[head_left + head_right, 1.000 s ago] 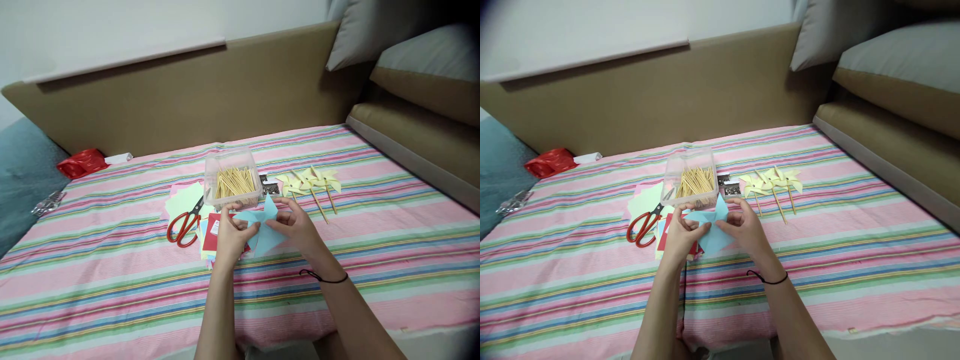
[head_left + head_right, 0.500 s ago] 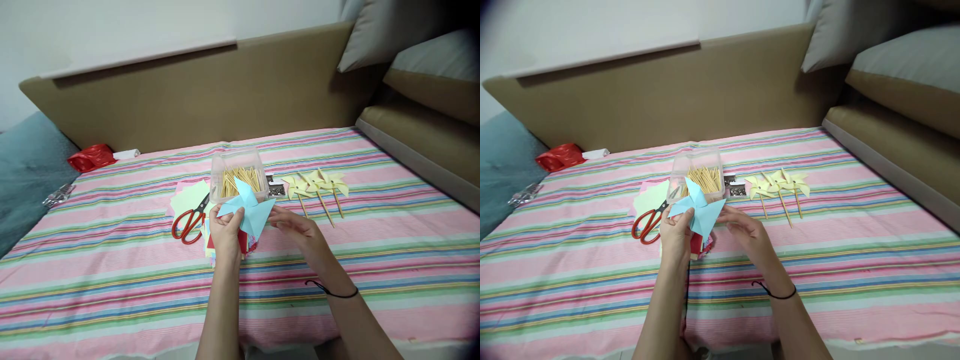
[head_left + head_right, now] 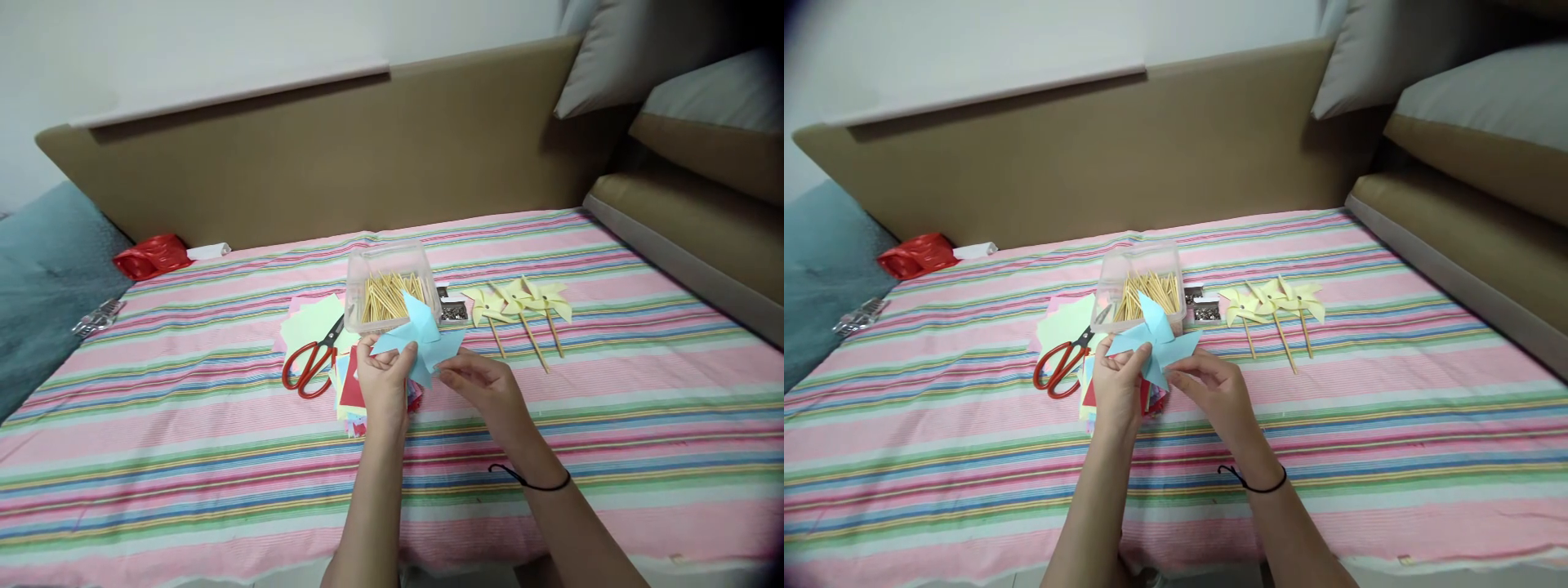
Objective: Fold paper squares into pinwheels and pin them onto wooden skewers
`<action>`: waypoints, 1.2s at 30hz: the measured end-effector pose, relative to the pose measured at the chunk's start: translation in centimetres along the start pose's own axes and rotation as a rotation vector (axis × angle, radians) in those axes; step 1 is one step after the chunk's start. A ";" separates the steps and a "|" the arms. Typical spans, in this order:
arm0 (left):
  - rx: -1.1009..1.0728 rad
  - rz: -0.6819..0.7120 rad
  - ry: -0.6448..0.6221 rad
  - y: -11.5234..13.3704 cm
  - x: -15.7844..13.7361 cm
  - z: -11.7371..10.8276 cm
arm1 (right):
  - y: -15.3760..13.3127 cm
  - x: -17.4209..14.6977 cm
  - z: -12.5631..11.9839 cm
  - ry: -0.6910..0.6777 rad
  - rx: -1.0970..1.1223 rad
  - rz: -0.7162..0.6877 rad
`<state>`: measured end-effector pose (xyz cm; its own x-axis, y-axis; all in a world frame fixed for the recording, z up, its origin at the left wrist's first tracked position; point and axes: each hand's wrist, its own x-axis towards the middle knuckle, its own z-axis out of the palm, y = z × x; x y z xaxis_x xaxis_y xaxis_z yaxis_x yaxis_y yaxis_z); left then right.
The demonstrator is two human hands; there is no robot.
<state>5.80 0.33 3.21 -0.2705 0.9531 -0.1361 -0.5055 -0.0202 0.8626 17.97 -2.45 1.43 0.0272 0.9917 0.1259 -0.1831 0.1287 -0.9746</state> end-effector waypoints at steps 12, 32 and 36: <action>0.152 0.036 -0.085 -0.6 -0.9 0.4 | 0.0 0.4 0.2 0.239 0.033 0.100; 0.179 -0.004 -0.141 -0.7 -1.3 0.8 | 0.4 0.5 0.3 0.362 0.051 0.101; 0.184 -0.009 -0.140 -0.7 -1.3 0.8 | 0.7 0.5 0.2 0.367 0.036 0.108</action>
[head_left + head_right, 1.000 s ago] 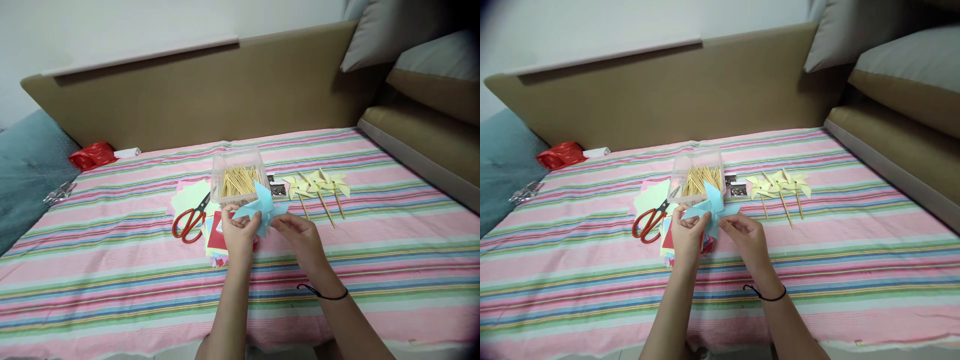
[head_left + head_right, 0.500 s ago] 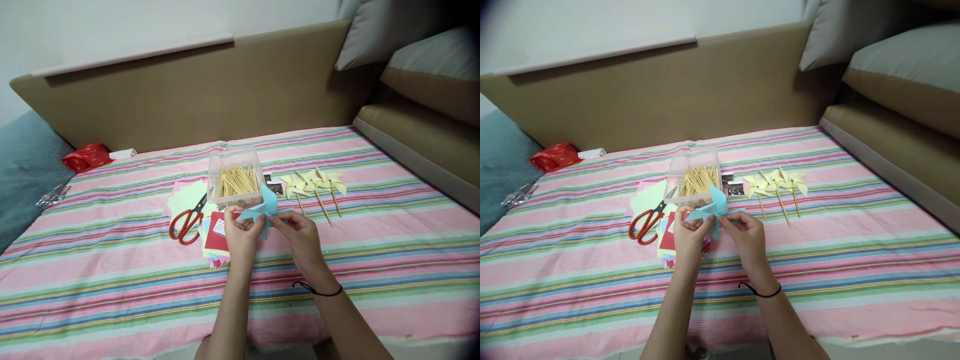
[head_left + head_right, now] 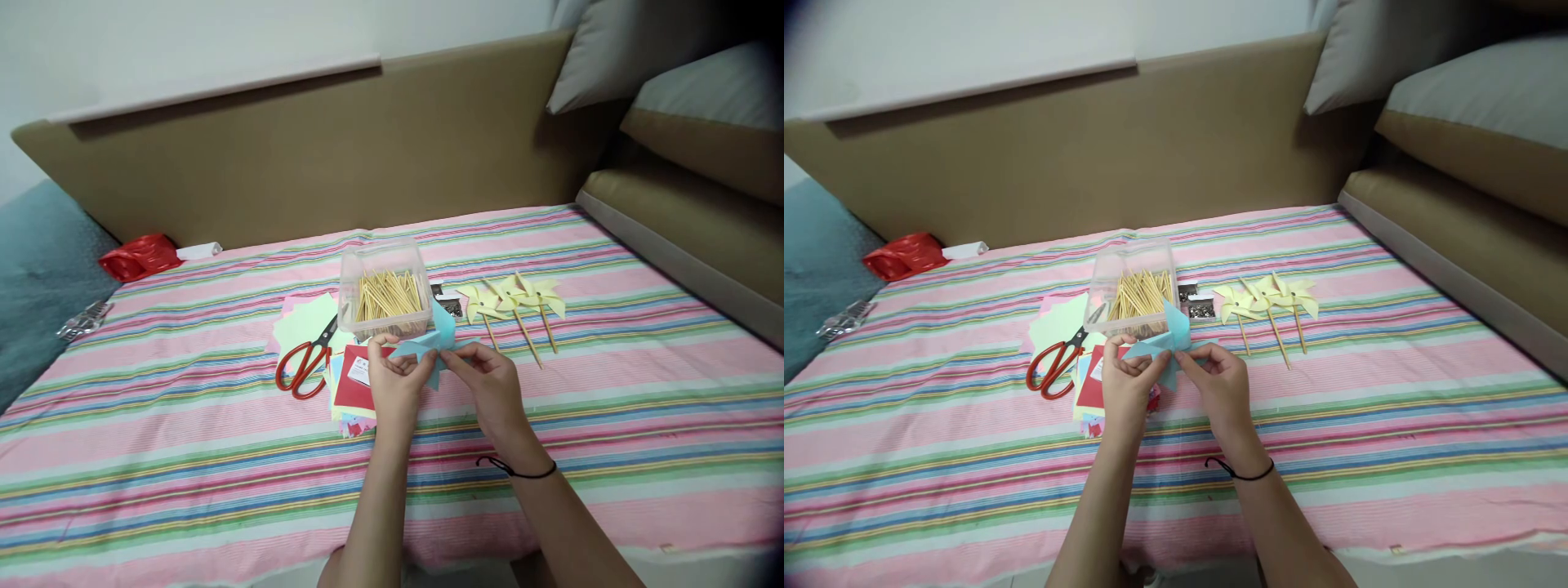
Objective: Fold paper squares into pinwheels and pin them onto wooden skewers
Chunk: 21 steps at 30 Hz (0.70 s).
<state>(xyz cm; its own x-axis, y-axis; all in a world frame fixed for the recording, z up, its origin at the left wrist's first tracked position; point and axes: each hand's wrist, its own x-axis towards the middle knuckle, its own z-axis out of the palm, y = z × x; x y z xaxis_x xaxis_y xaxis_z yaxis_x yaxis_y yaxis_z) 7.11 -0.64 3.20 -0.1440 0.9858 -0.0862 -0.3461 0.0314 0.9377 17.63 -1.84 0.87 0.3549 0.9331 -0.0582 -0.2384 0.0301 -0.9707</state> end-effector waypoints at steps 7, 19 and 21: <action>0.009 -0.005 -0.047 0.1 0.1 -0.2 | -0.1 0.1 -0.1 -0.004 -0.032 0.000; 0.036 0.016 -0.017 0.1 0.1 -0.1 | -0.2 0.1 0.0 -0.022 -0.076 -0.020; 0.037 0.022 -0.007 0.1 0.2 -0.1 | -0.4 0.0 -0.1 -0.047 -0.072 -0.022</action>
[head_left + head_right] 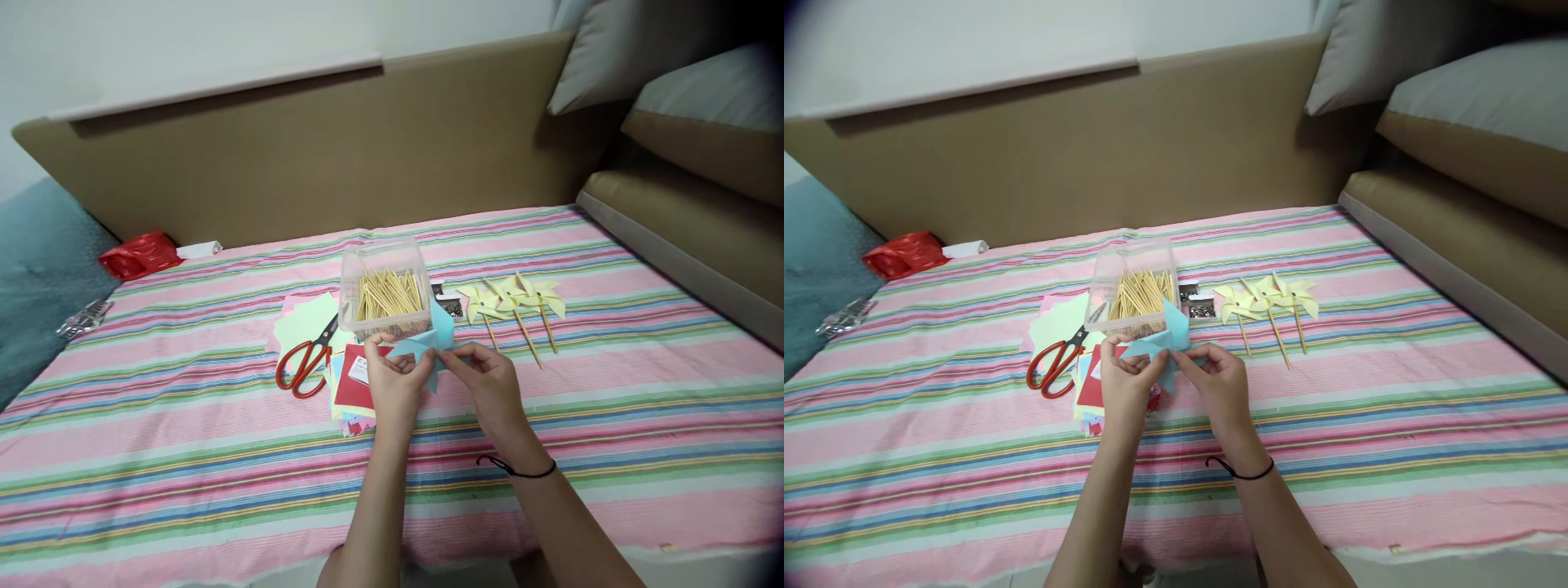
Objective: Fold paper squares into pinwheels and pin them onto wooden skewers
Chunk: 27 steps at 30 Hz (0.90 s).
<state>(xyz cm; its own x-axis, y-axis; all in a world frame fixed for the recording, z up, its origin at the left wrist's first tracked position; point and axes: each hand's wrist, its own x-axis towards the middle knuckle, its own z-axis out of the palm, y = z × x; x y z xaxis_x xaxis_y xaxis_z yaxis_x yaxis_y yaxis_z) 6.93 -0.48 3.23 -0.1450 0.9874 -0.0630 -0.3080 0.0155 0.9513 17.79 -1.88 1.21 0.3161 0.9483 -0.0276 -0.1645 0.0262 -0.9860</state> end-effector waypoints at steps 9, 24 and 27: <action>0.091 0.017 0.023 0.8 0.4 -1.5 | -1.1 0.6 -1.8 -0.012 0.048 -0.059; 0.271 -0.058 -0.269 0.7 0.2 -1.9 | -1.0 0.6 -2.4 -0.294 -0.001 0.036; 0.284 -0.068 -0.263 0.9 0.2 -1.9 | -0.8 0.6 -2.4 -0.289 -0.003 0.052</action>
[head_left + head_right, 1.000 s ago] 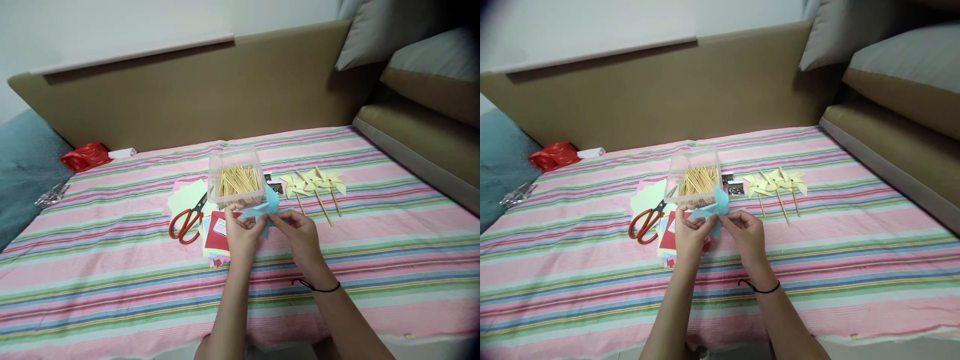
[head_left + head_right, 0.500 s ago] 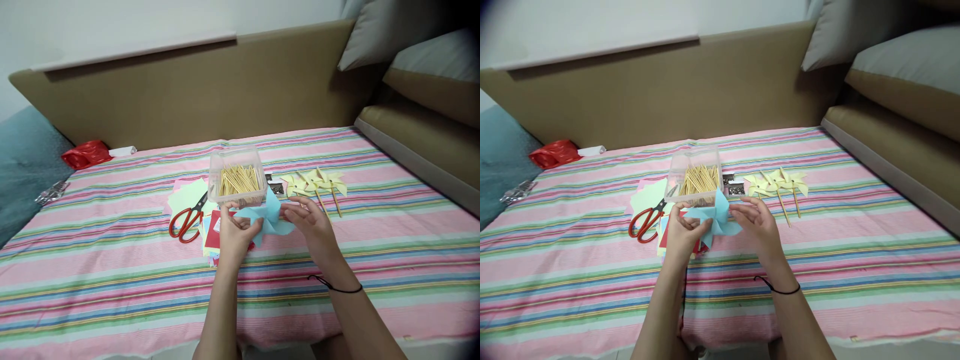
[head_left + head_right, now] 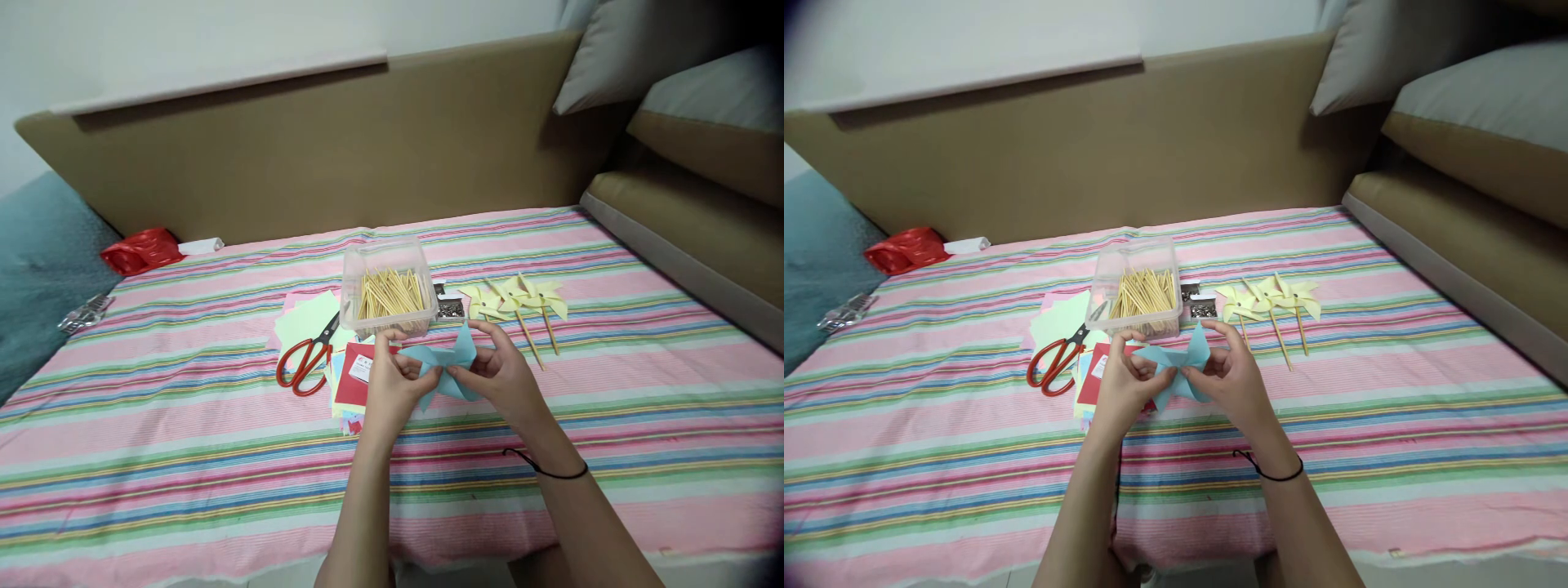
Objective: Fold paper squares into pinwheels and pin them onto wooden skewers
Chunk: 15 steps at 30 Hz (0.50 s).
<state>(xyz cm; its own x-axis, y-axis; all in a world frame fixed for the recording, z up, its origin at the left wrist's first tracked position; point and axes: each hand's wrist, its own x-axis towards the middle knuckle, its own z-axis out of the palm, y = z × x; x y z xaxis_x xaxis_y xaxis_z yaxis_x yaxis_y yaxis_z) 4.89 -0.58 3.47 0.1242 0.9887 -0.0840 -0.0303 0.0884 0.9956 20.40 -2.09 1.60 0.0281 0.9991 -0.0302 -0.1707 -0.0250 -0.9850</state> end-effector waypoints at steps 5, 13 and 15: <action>-0.004 -0.011 0.010 0.0 -0.1 0.0 | 0.2 0.0 -0.2 -0.014 -0.028 0.011; -0.059 0.001 -0.036 -0.5 0.2 -0.1 | -0.1 0.1 0.1 0.024 -0.005 0.030; -0.108 -0.017 -0.055 -0.3 0.2 -0.1 | -0.1 0.1 0.2 0.063 0.023 0.041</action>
<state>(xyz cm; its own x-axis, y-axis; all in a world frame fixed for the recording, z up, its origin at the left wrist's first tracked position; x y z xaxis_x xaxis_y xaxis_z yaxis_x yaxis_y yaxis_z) 4.85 -0.40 3.12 0.1801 0.9790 -0.0957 -0.1339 0.1208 0.9836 20.25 -1.96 1.76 0.0829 0.9932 -0.0819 -0.1954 -0.0643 -0.9786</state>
